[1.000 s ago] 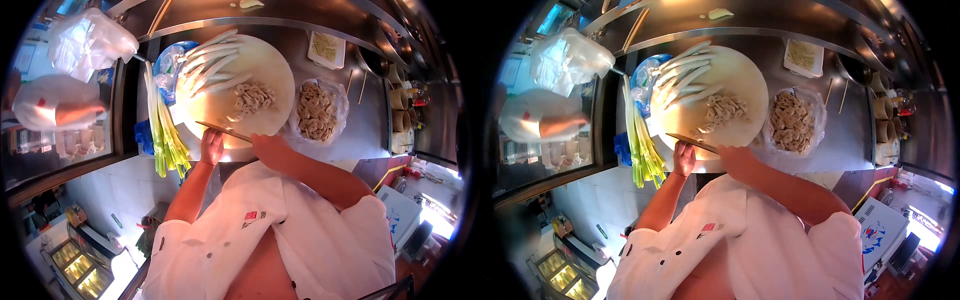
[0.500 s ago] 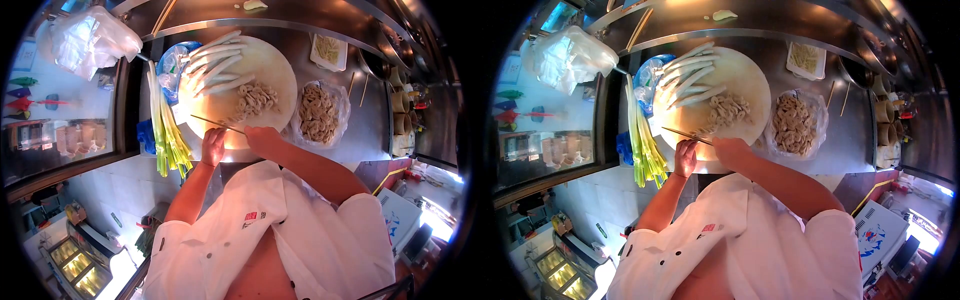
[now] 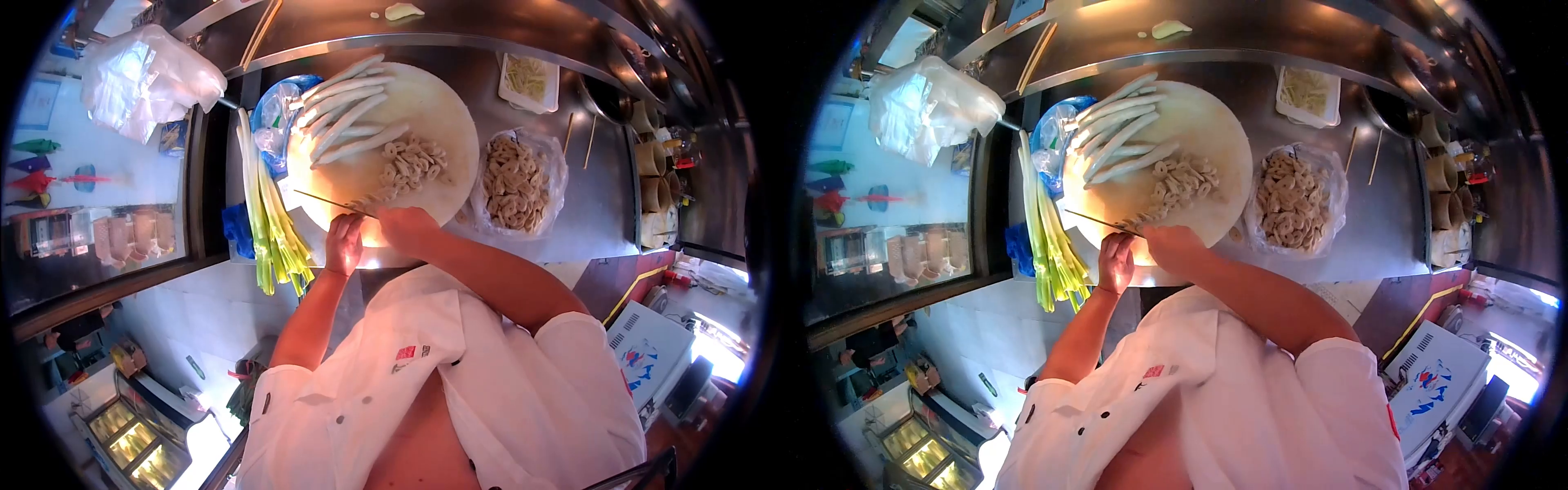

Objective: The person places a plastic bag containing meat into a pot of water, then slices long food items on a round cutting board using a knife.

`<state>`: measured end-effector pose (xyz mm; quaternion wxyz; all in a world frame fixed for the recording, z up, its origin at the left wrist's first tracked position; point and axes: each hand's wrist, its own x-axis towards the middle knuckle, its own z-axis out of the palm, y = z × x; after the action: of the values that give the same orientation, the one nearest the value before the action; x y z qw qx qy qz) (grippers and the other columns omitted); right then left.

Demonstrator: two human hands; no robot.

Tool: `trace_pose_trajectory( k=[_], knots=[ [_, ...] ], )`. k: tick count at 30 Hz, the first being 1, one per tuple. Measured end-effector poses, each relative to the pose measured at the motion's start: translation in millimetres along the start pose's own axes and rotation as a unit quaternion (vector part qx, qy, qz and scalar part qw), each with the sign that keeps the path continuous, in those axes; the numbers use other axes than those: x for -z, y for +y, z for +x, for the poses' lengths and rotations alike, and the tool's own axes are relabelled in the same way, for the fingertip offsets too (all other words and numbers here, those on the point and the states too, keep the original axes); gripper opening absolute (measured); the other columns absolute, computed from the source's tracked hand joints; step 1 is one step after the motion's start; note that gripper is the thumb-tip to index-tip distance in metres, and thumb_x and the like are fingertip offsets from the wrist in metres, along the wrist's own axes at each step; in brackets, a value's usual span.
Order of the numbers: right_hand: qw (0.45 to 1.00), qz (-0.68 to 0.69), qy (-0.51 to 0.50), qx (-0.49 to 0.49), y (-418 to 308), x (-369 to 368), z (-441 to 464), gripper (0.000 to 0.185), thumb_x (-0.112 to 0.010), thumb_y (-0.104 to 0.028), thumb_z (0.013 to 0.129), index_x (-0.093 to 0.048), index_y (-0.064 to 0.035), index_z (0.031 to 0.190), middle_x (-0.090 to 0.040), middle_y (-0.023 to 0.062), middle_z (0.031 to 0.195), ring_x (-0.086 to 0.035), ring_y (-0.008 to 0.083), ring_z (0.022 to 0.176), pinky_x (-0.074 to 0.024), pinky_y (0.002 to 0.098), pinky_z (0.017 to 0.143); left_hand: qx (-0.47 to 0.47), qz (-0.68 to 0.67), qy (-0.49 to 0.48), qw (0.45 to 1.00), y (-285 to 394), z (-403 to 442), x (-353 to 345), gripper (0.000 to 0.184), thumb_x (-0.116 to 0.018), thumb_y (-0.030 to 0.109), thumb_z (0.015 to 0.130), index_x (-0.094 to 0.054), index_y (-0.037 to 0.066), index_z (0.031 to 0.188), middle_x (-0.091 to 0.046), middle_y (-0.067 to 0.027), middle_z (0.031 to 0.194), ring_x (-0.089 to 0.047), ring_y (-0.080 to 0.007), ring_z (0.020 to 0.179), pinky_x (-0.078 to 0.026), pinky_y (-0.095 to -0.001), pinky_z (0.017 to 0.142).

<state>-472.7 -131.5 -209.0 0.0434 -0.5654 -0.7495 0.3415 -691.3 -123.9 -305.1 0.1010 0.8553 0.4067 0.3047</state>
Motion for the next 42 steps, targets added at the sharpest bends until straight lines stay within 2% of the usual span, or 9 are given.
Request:
trace_pose_trajectory(
  k=[8, 15, 17, 24, 29, 34, 37, 40, 42],
  knots=[
    [0.999, -0.016, -0.032, -0.023, -2, 27, -58, 0.015, -0.055, -0.013, 0.096, -0.058, -0.0033, 0.108, -0.073, 0.0218, 0.095, -0.073, 0.0402, 0.085, -0.0584, 0.0510, 0.073, 0.014, -0.006, 0.036, 0.999, -2, -6, -5, 0.043, -0.065, -0.009, 0.078, -0.070, 0.005, 0.118, -0.067, -0.0127, 0.115, -0.065, -0.0376, 0.106, -0.057, -0.0451, 0.091],
    [1.000, -0.012, 0.002, -0.005, 0, -2, -15, 0.011, -0.056, -0.011, 0.094, -0.057, -0.0028, 0.102, -0.073, 0.0208, 0.089, -0.073, 0.0407, 0.081, -0.0582, 0.0513, 0.070, 0.033, -0.007, 0.006, 0.999, 0, -5, -2, 0.040, -0.065, -0.009, 0.079, -0.070, 0.004, 0.117, -0.068, -0.0132, 0.116, -0.065, -0.0372, 0.107, -0.057, -0.0452, 0.092],
    [1.000, -0.022, -0.002, 0.007, 1, -3, -10, 0.018, -0.058, -0.009, 0.093, -0.059, -0.0021, 0.110, -0.074, 0.0195, 0.091, -0.075, 0.0390, 0.088, -0.0593, 0.0484, 0.075, 0.034, -0.005, 0.001, 0.999, 1, -6, 0, 0.040, -0.065, -0.009, 0.079, -0.070, 0.004, 0.116, -0.068, -0.0136, 0.116, -0.065, -0.0373, 0.107, -0.056, -0.0453, 0.093],
    [0.999, -0.031, -0.041, -0.015, -6, 27, -53, 0.016, -0.057, -0.008, 0.094, -0.059, -0.0023, 0.108, -0.074, 0.0199, 0.093, -0.074, 0.0394, 0.088, -0.0589, 0.0492, 0.075, 0.038, -0.007, 0.038, 0.999, 1, -8, -3, 0.034, -0.064, -0.008, 0.082, -0.069, 0.003, 0.114, -0.068, -0.0153, 0.113, -0.066, -0.0382, 0.105, -0.056, -0.0456, 0.093],
    [1.000, 0.008, 0.014, -0.011, -1, -17, -20, 0.015, -0.053, -0.011, 0.097, -0.058, -0.0028, 0.108, -0.073, 0.0199, 0.090, -0.073, 0.0413, 0.086, -0.0581, 0.0513, 0.074, 0.046, -0.003, 0.029, 0.998, 1, -9, -5, 0.032, -0.064, -0.007, 0.084, -0.070, 0.004, 0.114, -0.068, -0.0156, 0.112, -0.066, -0.0383, 0.105, -0.056, -0.0454, 0.092],
    [1.000, -0.021, 0.019, -0.003, 13, -10, -5, 0.016, -0.053, -0.016, 0.098, -0.058, -0.0034, 0.107, -0.074, 0.0197, 0.088, -0.075, 0.0395, 0.086, -0.0588, 0.0508, 0.073, 0.063, -0.003, 0.010, 0.998, 10, 1, -1, 0.028, -0.063, -0.006, 0.087, -0.069, 0.003, 0.113, -0.069, -0.0171, 0.115, -0.066, -0.0395, 0.107, -0.056, -0.0458, 0.093],
    [0.999, -0.021, 0.015, -0.029, 20, 21, -19, 0.018, -0.055, -0.019, 0.098, -0.059, -0.0040, 0.107, -0.073, 0.0187, 0.089, -0.074, 0.0374, 0.084, -0.0590, 0.0507, 0.074, 0.158, -0.143, 0.024, 0.977, 29, 8, 5, 0.020, -0.058, -0.001, 0.099, -0.065, -0.001, 0.117, -0.070, -0.0204, 0.121, -0.066, -0.0391, 0.116, -0.053, -0.0443, 0.102],
    [0.997, -0.041, 0.048, -0.037, 21, 49, -47, 0.020, -0.058, -0.021, 0.097, -0.060, -0.0050, 0.109, -0.072, 0.0157, 0.094, -0.073, 0.0357, 0.087, -0.0590, 0.0503, 0.076, 0.197, -0.093, 0.095, 0.971, 21, 4, 20, 0.024, -0.056, 0.001, 0.101, -0.064, -0.001, 0.124, -0.070, -0.0180, 0.126, -0.067, -0.0322, 0.119, -0.052, -0.0398, 0.104],
    [0.995, -0.049, 0.083, -0.033, 24, 60, -60, 0.022, -0.059, -0.022, 0.096, -0.060, -0.0056, 0.110, -0.071, 0.0138, 0.097, -0.073, 0.0350, 0.088, -0.0590, 0.0500, 0.077, 0.335, -0.125, 0.153, 0.921, -8, -14, 25, 0.028, -0.061, 0.003, 0.100, -0.063, 0.000, 0.127, -0.068, -0.0159, 0.126, -0.065, -0.0288, 0.113, -0.051, -0.0373, 0.102]
  ],
)
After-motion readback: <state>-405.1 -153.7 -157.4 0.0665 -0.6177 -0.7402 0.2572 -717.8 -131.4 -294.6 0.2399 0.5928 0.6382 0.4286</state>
